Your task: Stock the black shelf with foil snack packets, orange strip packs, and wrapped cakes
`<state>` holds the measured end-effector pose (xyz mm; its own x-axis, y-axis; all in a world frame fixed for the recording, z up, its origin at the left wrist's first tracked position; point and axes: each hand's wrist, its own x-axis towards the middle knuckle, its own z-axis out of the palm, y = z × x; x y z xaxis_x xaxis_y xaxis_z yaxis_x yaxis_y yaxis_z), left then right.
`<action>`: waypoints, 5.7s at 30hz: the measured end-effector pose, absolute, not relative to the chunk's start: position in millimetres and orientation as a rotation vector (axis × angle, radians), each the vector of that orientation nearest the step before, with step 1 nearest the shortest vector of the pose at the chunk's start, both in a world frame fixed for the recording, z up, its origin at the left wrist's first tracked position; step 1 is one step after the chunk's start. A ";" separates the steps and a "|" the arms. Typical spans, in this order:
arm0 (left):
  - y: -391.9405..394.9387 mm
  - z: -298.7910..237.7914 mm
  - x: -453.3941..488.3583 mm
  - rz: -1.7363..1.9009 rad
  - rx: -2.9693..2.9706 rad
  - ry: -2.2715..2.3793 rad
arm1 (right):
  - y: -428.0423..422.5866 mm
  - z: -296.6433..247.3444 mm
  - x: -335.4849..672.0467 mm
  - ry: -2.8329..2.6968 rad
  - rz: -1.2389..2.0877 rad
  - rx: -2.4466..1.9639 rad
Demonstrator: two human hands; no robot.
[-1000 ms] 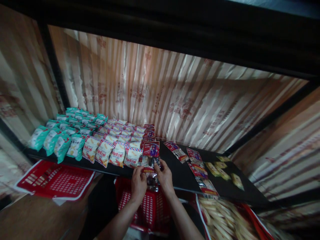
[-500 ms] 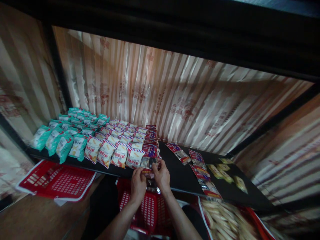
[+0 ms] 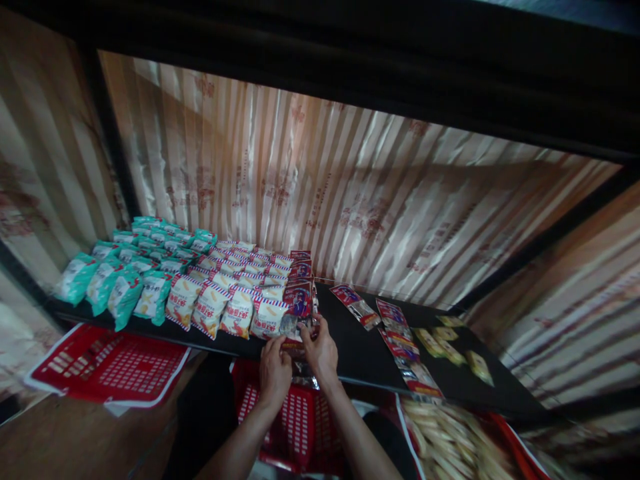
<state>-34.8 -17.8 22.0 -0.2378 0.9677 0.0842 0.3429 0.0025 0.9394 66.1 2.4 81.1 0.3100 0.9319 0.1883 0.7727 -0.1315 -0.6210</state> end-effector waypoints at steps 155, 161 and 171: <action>-32.1 -21.1 -5.3 1.291 2.172 1.682 | 4.5 35.2 103.4 -1.758 -0.109 -1.570; -49.8 -0.4 -6.1 1.348 2.242 1.556 | -19.7 25.6 102.8 -1.548 0.097 -1.534; -101.9 -1.3 7.5 1.266 2.385 1.040 | -94.9 -24.4 126.8 -1.324 0.184 -1.542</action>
